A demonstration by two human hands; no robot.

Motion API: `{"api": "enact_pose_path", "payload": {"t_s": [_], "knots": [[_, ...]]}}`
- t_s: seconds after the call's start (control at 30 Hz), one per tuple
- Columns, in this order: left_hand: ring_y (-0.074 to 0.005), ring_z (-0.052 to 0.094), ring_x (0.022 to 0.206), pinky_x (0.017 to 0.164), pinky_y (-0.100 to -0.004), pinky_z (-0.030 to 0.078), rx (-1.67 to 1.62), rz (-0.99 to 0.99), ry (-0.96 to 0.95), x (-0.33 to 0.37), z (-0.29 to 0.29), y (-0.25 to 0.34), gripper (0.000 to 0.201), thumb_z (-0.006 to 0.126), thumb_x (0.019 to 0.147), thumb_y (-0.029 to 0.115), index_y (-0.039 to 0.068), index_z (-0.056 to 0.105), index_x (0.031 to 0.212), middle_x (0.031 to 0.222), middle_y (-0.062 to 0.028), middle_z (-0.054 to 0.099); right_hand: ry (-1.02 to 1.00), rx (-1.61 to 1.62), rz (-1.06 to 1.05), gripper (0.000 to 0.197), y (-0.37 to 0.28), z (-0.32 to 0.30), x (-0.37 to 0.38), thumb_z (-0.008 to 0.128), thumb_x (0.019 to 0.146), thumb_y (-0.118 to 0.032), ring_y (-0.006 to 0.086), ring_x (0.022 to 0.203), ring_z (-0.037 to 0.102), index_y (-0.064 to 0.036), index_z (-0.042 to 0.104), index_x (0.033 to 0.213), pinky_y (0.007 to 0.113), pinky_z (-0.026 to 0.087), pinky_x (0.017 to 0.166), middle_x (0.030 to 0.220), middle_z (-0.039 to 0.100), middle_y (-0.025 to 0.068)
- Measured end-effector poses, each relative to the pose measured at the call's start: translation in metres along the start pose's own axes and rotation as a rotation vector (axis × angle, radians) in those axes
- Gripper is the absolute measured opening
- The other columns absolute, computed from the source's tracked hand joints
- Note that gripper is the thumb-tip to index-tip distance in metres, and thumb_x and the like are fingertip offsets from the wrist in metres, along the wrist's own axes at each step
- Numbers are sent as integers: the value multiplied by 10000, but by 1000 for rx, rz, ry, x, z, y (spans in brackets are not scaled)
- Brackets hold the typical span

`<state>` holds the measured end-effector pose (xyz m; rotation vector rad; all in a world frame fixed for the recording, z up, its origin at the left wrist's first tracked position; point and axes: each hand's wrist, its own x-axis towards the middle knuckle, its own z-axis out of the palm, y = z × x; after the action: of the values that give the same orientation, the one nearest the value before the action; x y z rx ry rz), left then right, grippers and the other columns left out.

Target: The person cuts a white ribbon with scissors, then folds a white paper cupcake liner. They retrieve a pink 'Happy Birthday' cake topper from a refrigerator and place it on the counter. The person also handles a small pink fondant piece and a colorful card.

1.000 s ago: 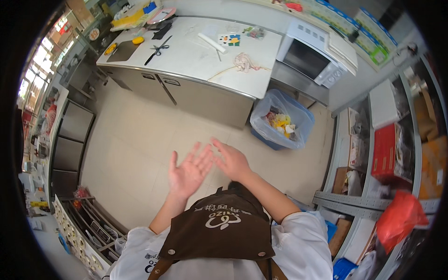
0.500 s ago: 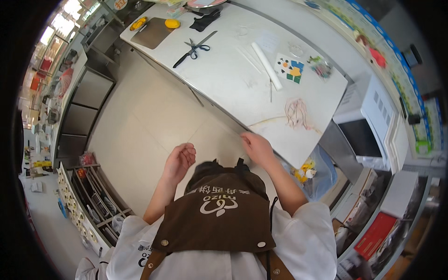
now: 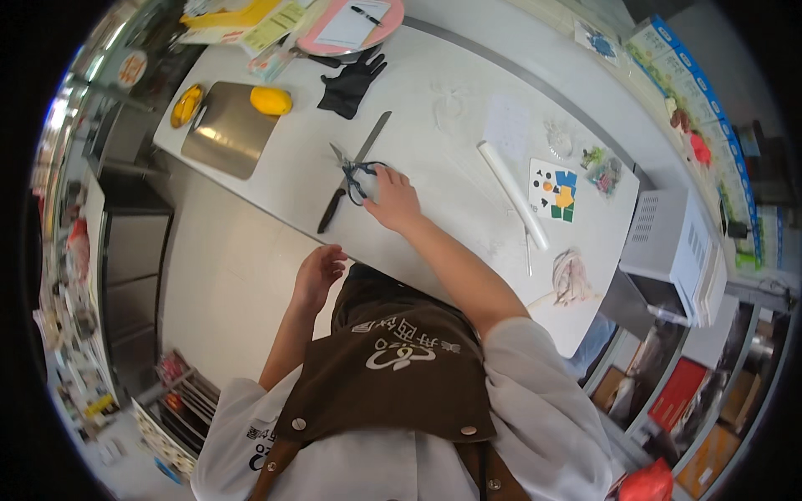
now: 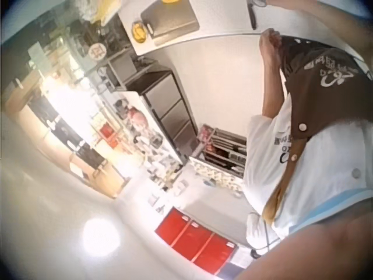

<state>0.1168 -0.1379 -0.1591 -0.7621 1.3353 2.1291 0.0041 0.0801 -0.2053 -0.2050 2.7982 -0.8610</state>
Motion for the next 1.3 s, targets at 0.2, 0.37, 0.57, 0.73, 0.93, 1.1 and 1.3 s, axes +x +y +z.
{"api": "enact_pose_path", "payload": {"t_s": [0.2, 0.37, 0.57, 0.73, 0.93, 1.1, 1.3], "knots": [[-143, 593, 806, 755, -284, 494, 64, -59, -109, 76, -10, 107, 268, 517, 979, 258, 35, 627, 1078, 940, -68, 669, 59, -229, 2, 660, -5, 47, 56, 714, 804, -251, 353, 1266, 455, -100, 446, 1388, 476, 390, 1030, 1373, 475, 150], [-126, 587, 798, 761, -273, 469, 234, -48, -145, 137, 14, 162, 277, 510, 980, 275, 38, 618, 1073, 917, -55, 661, 56, -190, 161, 592, 24, 12, -4, 702, 747, -174, 342, 1179, 500, -133, 512, 1306, 465, 417, 963, 1290, 509, 139], [-187, 641, 838, 768, -293, 495, 769, 318, -490, 266, 162, 169, 295, 606, 945, 255, 1, 641, 1092, 980, -110, 695, 32, -215, 210, 569, 54, 14, -89, 699, 739, -156, 349, 1154, 509, -130, 529, 1281, 457, 430, 955, 1293, 513, 113], [-327, 630, 1022, 853, -420, 530, 1520, 952, -247, 363, 283, 136, 310, 643, 866, 218, 86, 629, 1147, 1266, -130, 557, 110, -29, 351, 546, 40, -15, -96, 676, 754, -121, 330, 1172, 512, -121, 544, 1284, 435, 448, 981, 1300, 525, 122], [-301, 614, 1064, 899, -394, 518, 1944, 750, -176, 400, 292, 114, 307, 626, 873, 217, 130, 628, 1167, 1209, -82, 550, 368, 11, 671, 456, 58, -50, -185, 646, 786, -85, 351, 1163, 524, -95, 579, 1237, 439, 445, 983, 1255, 561, 142], [-310, 635, 994, 834, -411, 519, 1601, 861, -252, 373, 295, 130, 223, 633, 878, 210, 85, 640, 1062, 1091, -107, 637, 281, 130, 720, 408, 84, -37, -255, 657, 794, -67, 368, 1145, 518, -79, 588, 1195, 448, 437, 992, 1231, 565, 147], [-333, 645, 925, 810, -373, 509, 1251, 869, -516, 273, 434, 105, 234, 654, 883, 199, 75, 635, 1080, 1090, -111, 660, 79, 270, 543, 319, 149, -61, -278, 622, 838, -104, 344, 1110, 553, -89, 618, 1156, 423, 459, 973, 1176, 609, 124]]}}
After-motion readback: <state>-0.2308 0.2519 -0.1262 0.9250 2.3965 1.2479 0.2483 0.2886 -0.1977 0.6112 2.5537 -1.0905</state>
